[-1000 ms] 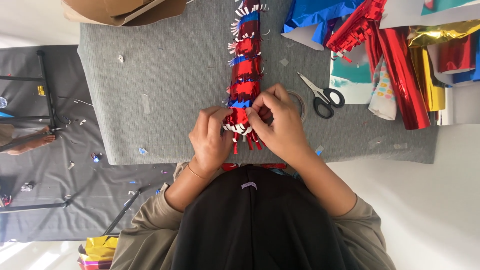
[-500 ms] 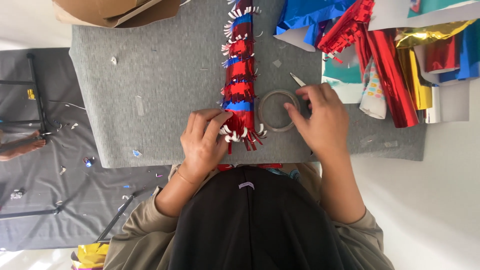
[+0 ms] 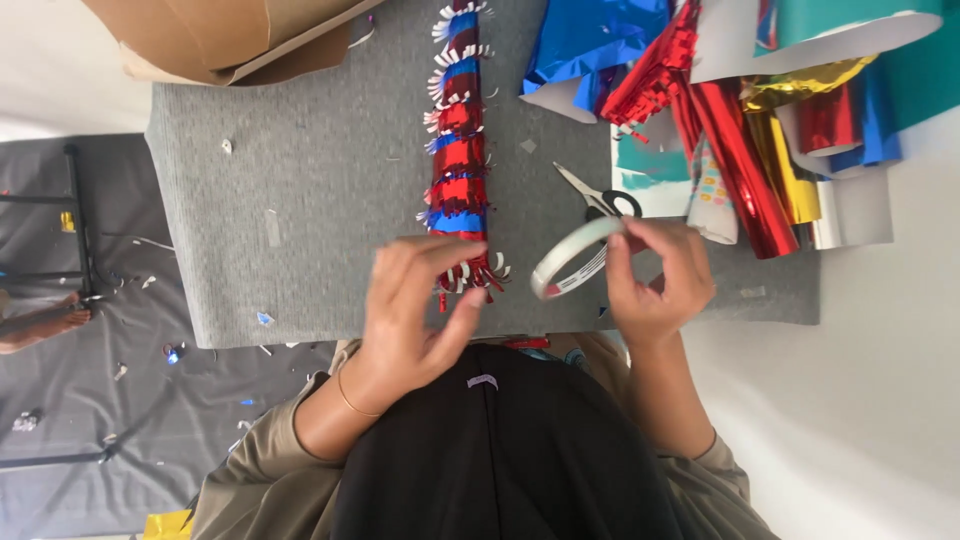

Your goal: Decorating a cylindrical tube with colorful fringed foil using double-sided tape and scissors.

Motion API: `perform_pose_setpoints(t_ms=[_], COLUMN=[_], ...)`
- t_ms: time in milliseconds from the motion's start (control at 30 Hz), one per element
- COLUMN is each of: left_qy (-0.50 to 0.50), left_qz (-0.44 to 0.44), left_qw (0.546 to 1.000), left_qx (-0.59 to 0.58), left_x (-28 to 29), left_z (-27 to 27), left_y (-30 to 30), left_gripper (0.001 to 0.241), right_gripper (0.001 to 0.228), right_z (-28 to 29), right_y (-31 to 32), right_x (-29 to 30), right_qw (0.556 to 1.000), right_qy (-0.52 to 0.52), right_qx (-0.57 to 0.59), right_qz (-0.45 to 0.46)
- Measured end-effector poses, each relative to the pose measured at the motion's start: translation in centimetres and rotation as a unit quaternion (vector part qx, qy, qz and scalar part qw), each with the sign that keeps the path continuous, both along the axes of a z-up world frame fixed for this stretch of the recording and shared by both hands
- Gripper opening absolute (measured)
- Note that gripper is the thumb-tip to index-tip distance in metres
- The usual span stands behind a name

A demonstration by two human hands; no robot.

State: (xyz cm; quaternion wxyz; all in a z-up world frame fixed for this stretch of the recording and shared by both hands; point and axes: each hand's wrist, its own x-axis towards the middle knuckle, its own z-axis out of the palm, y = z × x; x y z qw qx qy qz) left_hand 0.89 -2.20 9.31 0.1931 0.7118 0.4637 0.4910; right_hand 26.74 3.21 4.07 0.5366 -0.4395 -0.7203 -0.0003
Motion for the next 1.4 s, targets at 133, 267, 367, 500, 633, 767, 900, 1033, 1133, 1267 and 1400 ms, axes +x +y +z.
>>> perform_pose_setpoints(t_ms=[133,267,367,500,633,767,900,1033,1133,1267,1400], left_qy=[-0.089,-0.105,-0.089,-0.065,-0.053,-0.046,-0.028,0.046,0.102,0.121,0.133], left_qz=[-0.140,-0.138,-0.120,-0.099,-0.110,-0.115,-0.140,-0.128,-0.116,-0.136,-0.183], left_qw=[0.982,0.983,0.989,0.992,0.989,0.991,0.990,0.988,0.982,0.972,0.957], left_qx=[-0.091,-0.059,-0.009,0.041,0.086,0.054,0.014,-0.073,-0.109,-0.147,-0.183], left_x=[2.5,3.3,3.2,3.1,3.0,3.1,3.6,3.6,4.0,4.2,3.8], left_z=[1.7,2.2,2.0,1.9,1.7,2.2,3.9,4.0,4.0,4.6,3.9], left_y=[0.5,0.3,0.4,0.8,1.1,1.3,2.0,3.1,3.7,4.9,5.7], left_gripper=[0.049,0.058,0.040,0.021,0.017,0.010,0.008,0.005,0.004,0.003,0.004], right_gripper=[0.013,0.012,0.012,0.011,0.012,0.007,0.013,0.018,0.013,0.020,0.025], right_z=[0.9,1.2,1.2,1.1,1.3,0.6,-0.8,0.7,1.4,-0.3,0.3], right_y=[-1.0,-1.3,-1.5,-1.7,-1.7,-1.7,-1.4,-0.4,0.1,0.5,0.6], right_x=[-0.9,-1.2,-1.2,-1.4,-1.6,-2.0,-1.6,0.2,1.5,1.7,2.0], right_qw=[0.998,0.993,0.991,0.990,0.990,0.987,0.974,0.971,0.965,0.924,0.882], right_qy=[0.055,0.114,0.131,0.130,0.126,0.110,0.087,0.027,-0.114,-0.306,-0.397], right_qx=[0.024,0.002,-0.021,-0.042,-0.041,-0.083,-0.164,-0.214,-0.235,-0.220,-0.248], right_qz=[-0.020,0.009,0.022,0.041,0.051,0.080,0.126,0.105,0.028,-0.059,-0.061])
